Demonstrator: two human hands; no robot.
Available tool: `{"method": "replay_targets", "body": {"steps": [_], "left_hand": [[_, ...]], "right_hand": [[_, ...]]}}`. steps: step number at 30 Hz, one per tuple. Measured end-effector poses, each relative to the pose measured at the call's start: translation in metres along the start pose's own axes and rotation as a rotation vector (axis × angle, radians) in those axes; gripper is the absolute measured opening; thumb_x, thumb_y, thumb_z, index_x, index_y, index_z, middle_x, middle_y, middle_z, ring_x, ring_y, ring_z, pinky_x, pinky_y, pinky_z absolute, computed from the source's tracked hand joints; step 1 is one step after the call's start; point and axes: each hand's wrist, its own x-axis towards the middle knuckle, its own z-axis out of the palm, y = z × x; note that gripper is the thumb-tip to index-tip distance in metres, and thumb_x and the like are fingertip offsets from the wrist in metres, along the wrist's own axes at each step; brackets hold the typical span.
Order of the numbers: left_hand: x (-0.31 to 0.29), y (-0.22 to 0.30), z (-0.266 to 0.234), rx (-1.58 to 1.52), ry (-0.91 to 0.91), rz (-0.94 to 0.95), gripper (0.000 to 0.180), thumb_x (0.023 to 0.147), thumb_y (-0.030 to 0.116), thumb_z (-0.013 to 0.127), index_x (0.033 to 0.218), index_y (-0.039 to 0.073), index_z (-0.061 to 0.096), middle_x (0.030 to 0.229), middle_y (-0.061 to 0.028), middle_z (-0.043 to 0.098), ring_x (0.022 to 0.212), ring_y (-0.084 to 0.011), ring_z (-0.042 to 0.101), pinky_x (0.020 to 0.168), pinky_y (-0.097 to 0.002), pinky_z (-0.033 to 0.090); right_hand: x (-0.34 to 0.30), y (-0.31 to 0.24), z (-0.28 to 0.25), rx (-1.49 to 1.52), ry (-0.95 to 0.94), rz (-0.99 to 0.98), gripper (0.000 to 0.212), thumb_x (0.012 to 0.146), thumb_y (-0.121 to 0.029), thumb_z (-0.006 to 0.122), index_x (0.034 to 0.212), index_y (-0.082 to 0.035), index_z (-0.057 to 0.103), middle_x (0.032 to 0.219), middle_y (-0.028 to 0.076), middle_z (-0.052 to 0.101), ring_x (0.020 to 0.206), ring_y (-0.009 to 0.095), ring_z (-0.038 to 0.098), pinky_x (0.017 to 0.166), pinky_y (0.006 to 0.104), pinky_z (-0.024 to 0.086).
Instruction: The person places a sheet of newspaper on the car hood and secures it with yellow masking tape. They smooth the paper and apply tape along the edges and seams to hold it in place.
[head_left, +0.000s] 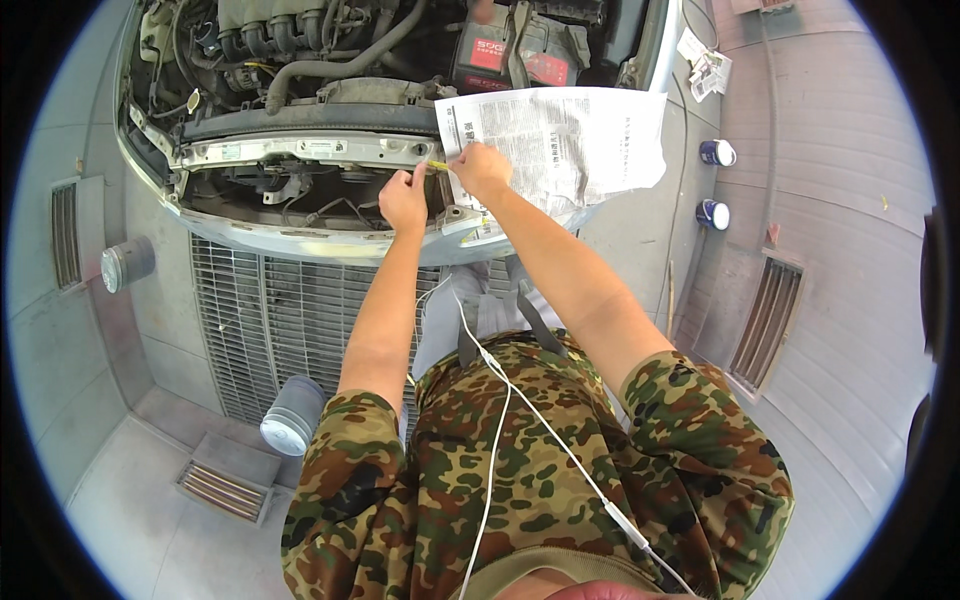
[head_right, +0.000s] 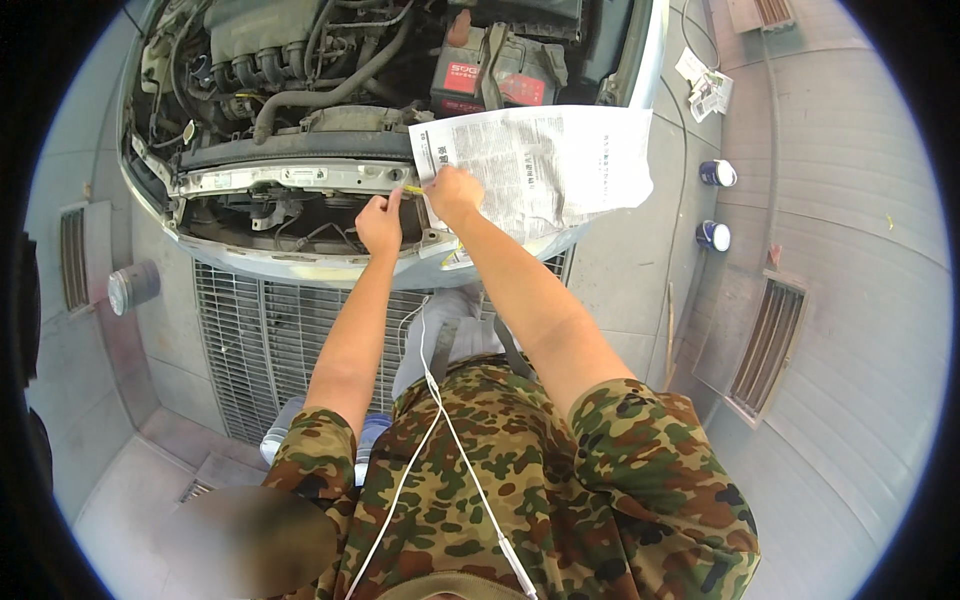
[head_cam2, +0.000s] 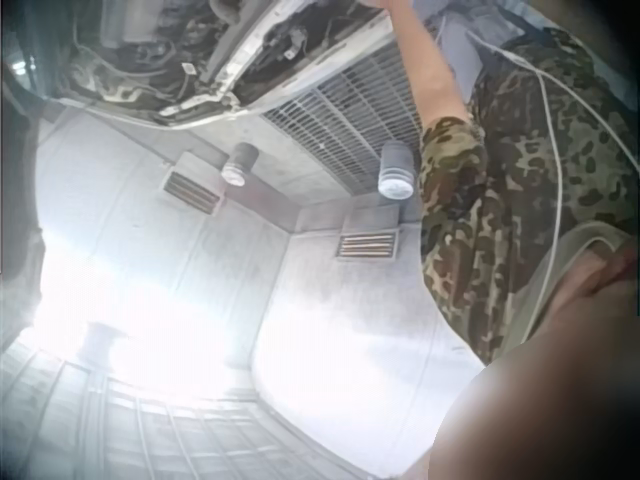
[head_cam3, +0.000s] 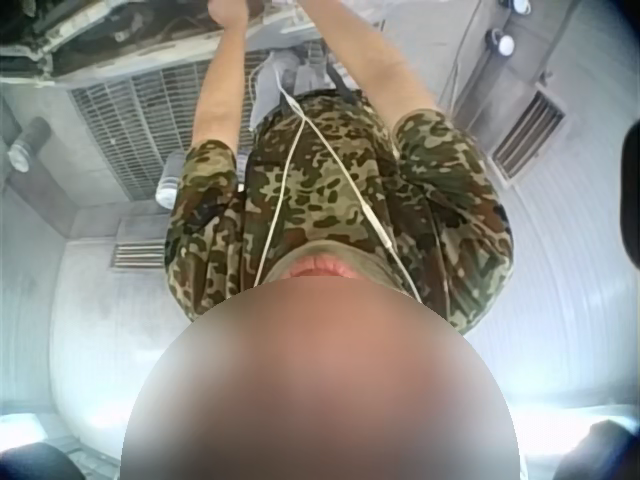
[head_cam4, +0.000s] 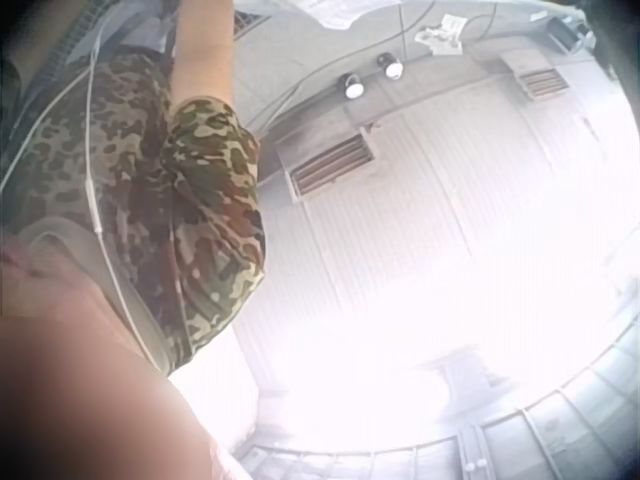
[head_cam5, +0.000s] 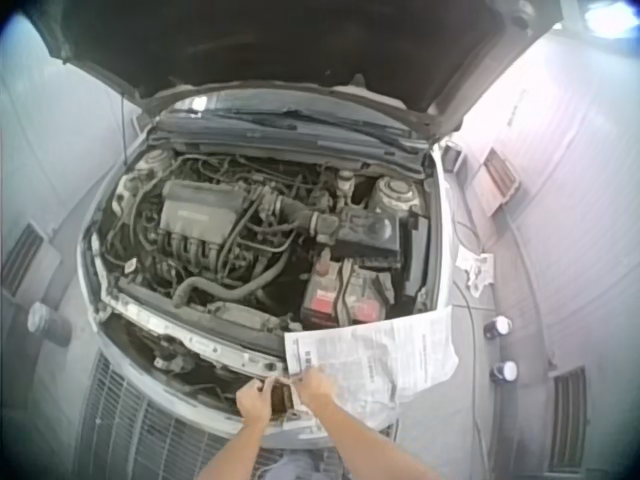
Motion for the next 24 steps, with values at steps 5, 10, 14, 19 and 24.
{"method": "replay_targets", "body": {"steps": [5, 10, 14, 19, 24], "left_hand": [[-0.036, -0.021, -0.005, 0.223, -0.113, 0.676, 0.052, 0.104, 0.022, 0.063, 0.154, 0.014, 0.053, 0.163, -0.0040, 0.048, 0.152, -0.0300, 0.042, 0.113, -0.0562, 0.041], [-0.053, -0.004, 0.012, 0.298, -0.156, 0.611, 0.064, 0.107, 0.026, 0.054, 0.167, 0.016, 0.037, 0.176, -0.0046, 0.031, 0.164, -0.0282, 0.022, 0.126, -0.0596, 0.027], [-0.057, 0.009, 0.011, 0.413, -0.187, 0.547, 0.065, 0.108, 0.024, 0.051, 0.169, 0.015, 0.033, 0.178, -0.0043, 0.027, 0.165, -0.0285, 0.019, 0.127, -0.0620, 0.023], [-0.060, 0.018, 0.010, 0.439, -0.258, 0.499, 0.069, 0.108, 0.028, 0.050, 0.171, 0.012, 0.027, 0.180, -0.0067, 0.018, 0.167, -0.0302, 0.013, 0.129, -0.0624, 0.018], [-0.060, 0.025, 0.009, 0.441, -0.350, 0.480, 0.074, 0.108, 0.033, 0.052, 0.171, 0.008, 0.024, 0.181, -0.0141, 0.013, 0.167, -0.0343, 0.008, 0.130, -0.0615, 0.014]], "right_hand": [[0.000, -0.002, 0.001, 0.012, -0.022, 0.039, 0.028, 0.090, -0.040, 0.076, 0.098, -0.014, 0.084, 0.099, 0.015, 0.081, 0.097, 0.037, 0.077, 0.086, 0.0484, 0.062], [-0.005, -0.007, -0.005, -0.017, -0.011, 0.040, 0.027, 0.092, -0.035, 0.072, 0.102, -0.012, 0.083, 0.107, 0.016, 0.080, 0.101, 0.039, 0.077, 0.088, 0.0494, 0.062], [-0.009, -0.011, -0.016, -0.002, -0.092, 0.030, 0.034, 0.095, -0.038, 0.074, 0.110, -0.009, 0.081, 0.118, 0.017, 0.079, 0.110, 0.036, 0.076, 0.091, 0.0461, 0.062], [-0.017, -0.015, -0.024, -0.039, -0.108, 0.021, 0.034, 0.097, -0.038, 0.073, 0.111, -0.008, 0.081, 0.118, 0.016, 0.079, 0.110, 0.036, 0.076, 0.091, 0.0463, 0.062], [-0.022, -0.017, -0.028, -0.116, -0.085, -0.093, 0.030, 0.098, -0.033, 0.070, 0.108, -0.007, 0.081, 0.113, 0.018, 0.079, 0.105, 0.037, 0.077, 0.088, 0.0475, 0.062]]}}
